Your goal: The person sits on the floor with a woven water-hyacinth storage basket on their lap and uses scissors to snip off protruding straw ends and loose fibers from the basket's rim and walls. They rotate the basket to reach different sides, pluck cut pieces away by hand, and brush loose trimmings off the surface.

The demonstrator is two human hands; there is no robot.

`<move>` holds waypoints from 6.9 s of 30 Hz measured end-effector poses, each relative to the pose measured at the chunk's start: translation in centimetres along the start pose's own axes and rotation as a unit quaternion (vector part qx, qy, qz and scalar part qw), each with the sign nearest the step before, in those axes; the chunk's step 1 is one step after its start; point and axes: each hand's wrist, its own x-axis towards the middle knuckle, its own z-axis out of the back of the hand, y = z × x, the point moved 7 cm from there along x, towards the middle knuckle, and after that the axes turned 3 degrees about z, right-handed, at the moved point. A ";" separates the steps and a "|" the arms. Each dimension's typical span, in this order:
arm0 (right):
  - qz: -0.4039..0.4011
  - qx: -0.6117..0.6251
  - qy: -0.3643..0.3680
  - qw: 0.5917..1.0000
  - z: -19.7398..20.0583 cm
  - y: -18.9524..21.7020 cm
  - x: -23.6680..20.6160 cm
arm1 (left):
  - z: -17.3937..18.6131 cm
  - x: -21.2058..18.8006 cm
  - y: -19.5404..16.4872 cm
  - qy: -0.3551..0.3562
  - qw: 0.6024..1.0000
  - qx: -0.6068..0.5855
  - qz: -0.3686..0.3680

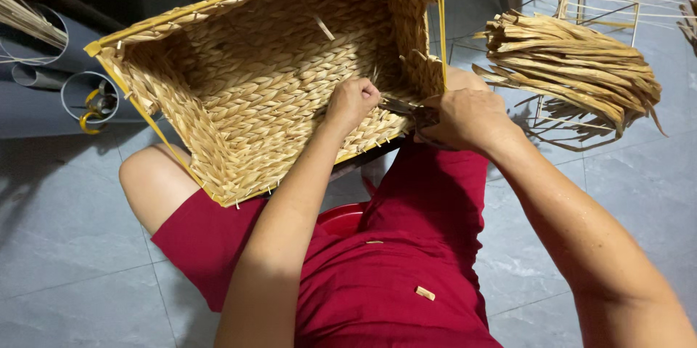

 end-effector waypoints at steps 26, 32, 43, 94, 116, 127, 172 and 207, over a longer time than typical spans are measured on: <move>0.006 -0.025 0.023 0.999 -1.1 0.4 -0.9 | 1.4 0.6 1.6 -0.052 0.992 0.039 0.112; -0.006 0.001 0.052 0.999 -0.3 0.8 -1.6 | 0.5 -0.4 0.8 0.011 0.992 0.050 0.116; 0.033 -0.006 0.069 0.997 -1.7 3.6 4.5 | 0.6 0.7 3.1 -0.027 0.987 0.065 0.142; 0.069 0.051 -0.040 0.995 -0.7 0.6 0.2 | 6.7 -1.2 4.6 -0.135 0.975 -0.089 0.154; -0.052 0.128 -0.092 0.986 -6.4 -3.8 -4.6 | 8.1 -9.2 -2.0 -0.013 0.993 0.113 -0.027; -0.034 0.143 -0.085 0.985 -8.5 -2.2 -5.8 | 4.8 -8.6 2.8 0.042 0.998 0.050 -0.013; 0.140 0.019 -0.059 0.988 -6.2 4.9 -1.3 | 5.6 -5.9 5.5 -0.019 0.992 0.043 0.116; 0.087 0.194 -0.066 0.975 -4.5 1.7 -0.7 | 17.6 -6.5 3.2 -0.126 0.984 -0.040 0.117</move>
